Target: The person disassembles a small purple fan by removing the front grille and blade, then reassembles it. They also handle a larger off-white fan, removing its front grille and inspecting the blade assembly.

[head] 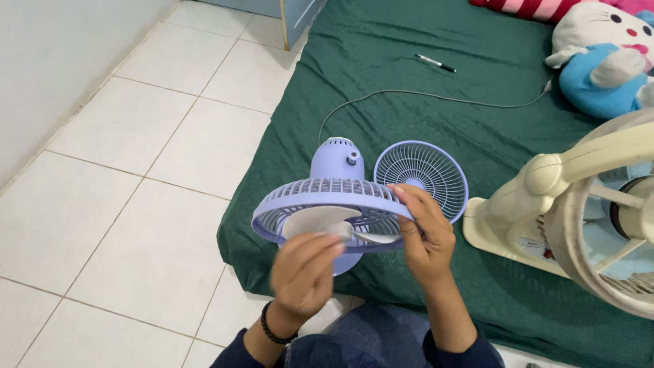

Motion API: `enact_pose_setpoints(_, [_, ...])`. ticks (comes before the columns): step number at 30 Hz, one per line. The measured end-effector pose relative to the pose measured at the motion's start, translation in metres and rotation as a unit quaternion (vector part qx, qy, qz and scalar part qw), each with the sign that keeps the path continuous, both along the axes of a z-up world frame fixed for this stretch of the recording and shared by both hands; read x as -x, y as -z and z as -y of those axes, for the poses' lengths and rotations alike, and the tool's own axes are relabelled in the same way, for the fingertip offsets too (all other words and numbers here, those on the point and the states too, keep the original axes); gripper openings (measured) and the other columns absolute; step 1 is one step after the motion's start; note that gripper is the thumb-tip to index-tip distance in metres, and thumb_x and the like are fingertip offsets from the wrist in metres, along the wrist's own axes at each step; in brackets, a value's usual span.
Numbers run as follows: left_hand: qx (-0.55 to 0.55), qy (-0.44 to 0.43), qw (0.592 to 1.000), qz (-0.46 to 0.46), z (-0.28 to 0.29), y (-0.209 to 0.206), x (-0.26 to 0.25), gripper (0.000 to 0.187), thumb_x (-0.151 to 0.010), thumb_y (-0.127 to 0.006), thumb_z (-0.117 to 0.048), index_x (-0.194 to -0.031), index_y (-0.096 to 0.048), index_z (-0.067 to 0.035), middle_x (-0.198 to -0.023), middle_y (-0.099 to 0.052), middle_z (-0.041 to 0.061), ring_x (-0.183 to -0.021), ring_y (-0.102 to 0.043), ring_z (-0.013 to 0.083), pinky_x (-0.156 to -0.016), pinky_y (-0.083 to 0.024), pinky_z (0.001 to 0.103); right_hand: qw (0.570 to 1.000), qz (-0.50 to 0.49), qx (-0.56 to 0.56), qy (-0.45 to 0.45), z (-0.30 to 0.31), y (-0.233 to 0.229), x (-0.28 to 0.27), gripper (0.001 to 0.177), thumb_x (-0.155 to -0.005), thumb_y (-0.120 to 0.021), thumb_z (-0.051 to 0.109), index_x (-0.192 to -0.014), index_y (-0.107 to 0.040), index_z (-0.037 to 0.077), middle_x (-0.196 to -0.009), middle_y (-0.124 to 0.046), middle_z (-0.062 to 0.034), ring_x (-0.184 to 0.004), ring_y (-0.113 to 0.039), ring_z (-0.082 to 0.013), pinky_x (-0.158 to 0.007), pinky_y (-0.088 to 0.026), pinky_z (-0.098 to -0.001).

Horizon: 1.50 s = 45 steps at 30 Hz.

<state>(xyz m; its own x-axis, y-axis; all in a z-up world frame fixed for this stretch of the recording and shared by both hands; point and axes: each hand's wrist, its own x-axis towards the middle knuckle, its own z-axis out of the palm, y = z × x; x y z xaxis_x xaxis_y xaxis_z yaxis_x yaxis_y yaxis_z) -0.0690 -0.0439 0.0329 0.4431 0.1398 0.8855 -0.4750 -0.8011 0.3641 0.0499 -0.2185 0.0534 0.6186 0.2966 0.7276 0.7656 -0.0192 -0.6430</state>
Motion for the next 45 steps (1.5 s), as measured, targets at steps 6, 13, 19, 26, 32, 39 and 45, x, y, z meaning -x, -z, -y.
enact_pose_setpoints(6, [0.083, -0.089, 0.992, -0.027, -0.002, 0.041, -0.006, 0.077, -0.088, -0.085, -0.023, -0.146, -0.039, -0.003, -0.151, -0.041, 0.021, -0.143, -0.041, 0.0395, -0.119, -0.038, 0.050, 1.000, 0.013, 0.001, -0.003, -0.005, 0.004, 0.010, 0.030, -0.100, -0.061, 0.000, -0.130, -0.065, -0.003, -0.126, -0.069, -0.0199, -0.115, -0.069, -0.0263, -0.098, -0.056, -0.0335])
enact_pose_setpoints(13, [0.182, -0.051, 0.981, -0.048, 0.001, 0.051, -0.022, 0.127, -0.079, -0.086, -0.051, -0.163, -0.004, -0.003, -0.168, -0.002, 0.025, -0.161, -0.012, 0.0430, -0.131, -0.025, 0.055, 0.999, 0.019, 0.024, 0.012, -0.010, 0.002, 0.031, 0.034, -0.096, -0.064, -0.001, -0.130, -0.064, -0.003, -0.130, -0.064, -0.0235, -0.114, -0.069, -0.0292, -0.098, -0.056, -0.0352])
enact_pose_setpoints(19, [0.198, -0.111, 0.966, -0.124, -0.007, 0.047, -0.016, 0.123, -0.076, -0.086, -0.048, -0.164, -0.013, -0.002, -0.167, -0.011, 0.026, -0.159, -0.020, 0.0420, -0.129, -0.029, 0.054, 0.998, 0.031, 0.060, 0.011, -0.012, 0.004, 0.044, 0.045, -0.086, -0.074, 0.003, -0.130, -0.065, -0.002, -0.132, -0.061, -0.0233, -0.114, -0.068, -0.0310, -0.100, -0.057, -0.0394])
enact_pose_setpoints(26, [0.322, -0.018, 0.943, -0.086, -0.005, 0.052, -0.012, 0.093, -0.083, -0.091, -0.037, -0.150, -0.035, -0.005, -0.160, -0.021, 0.018, -0.153, -0.033, 0.0391, -0.122, -0.037, 0.053, 0.997, 0.030, 0.064, -0.025, -0.009, 0.003, 0.051, 0.049, -0.084, -0.077, 0.011, -0.129, -0.064, -0.003, -0.134, -0.059, -0.0263, -0.116, -0.067, -0.0338, -0.101, -0.057, -0.0423])
enact_pose_setpoints(32, [0.177, -0.112, 0.975, -0.078, -0.003, 0.061, -0.004, 0.063, -0.077, -0.088, -0.028, -0.126, -0.055, -0.005, -0.162, -0.022, 0.017, -0.159, -0.018, 0.0421, -0.132, -0.026, 0.059, 0.997, 0.004, 0.053, -0.053, -0.004, 0.004, 0.052, 0.048, -0.089, -0.075, 0.019, -0.131, -0.064, -0.002, -0.136, -0.060, -0.0260, -0.120, -0.066, -0.0339, -0.104, -0.057, -0.0436])
enact_pose_setpoints(39, [0.135, -0.128, 0.980, -0.063, -0.001, 0.073, -0.001, 0.054, -0.081, -0.088, -0.018, -0.125, -0.062, -0.003, -0.139, -0.043, 0.014, -0.139, -0.042, 0.0339, -0.118, -0.038, 0.051, 0.997, -0.010, 0.055, -0.057, -0.001, 0.015, 0.049, 0.047, -0.096, -0.071, 0.025, -0.133, -0.063, -0.002, -0.139, -0.059, -0.0256, -0.125, -0.065, -0.0327, -0.106, -0.056, -0.0444])
enact_pose_setpoints(45, [0.153, -0.098, 0.981, -0.060, 0.001, 0.074, -0.003, 0.050, -0.082, -0.085, -0.005, -0.126, -0.061, -0.002, -0.131, -0.052, 0.015, -0.118, -0.059, 0.0289, -0.099, -0.052, 0.039, 0.971, -0.142, -0.077, -0.174, 0.003, 0.027, 0.027, 0.070, -0.105, -0.059, 0.051, -0.145, -0.049, -0.006, -0.143, -0.053, -0.0212, -0.135, -0.056, -0.0327, -0.113, -0.051, -0.0476])
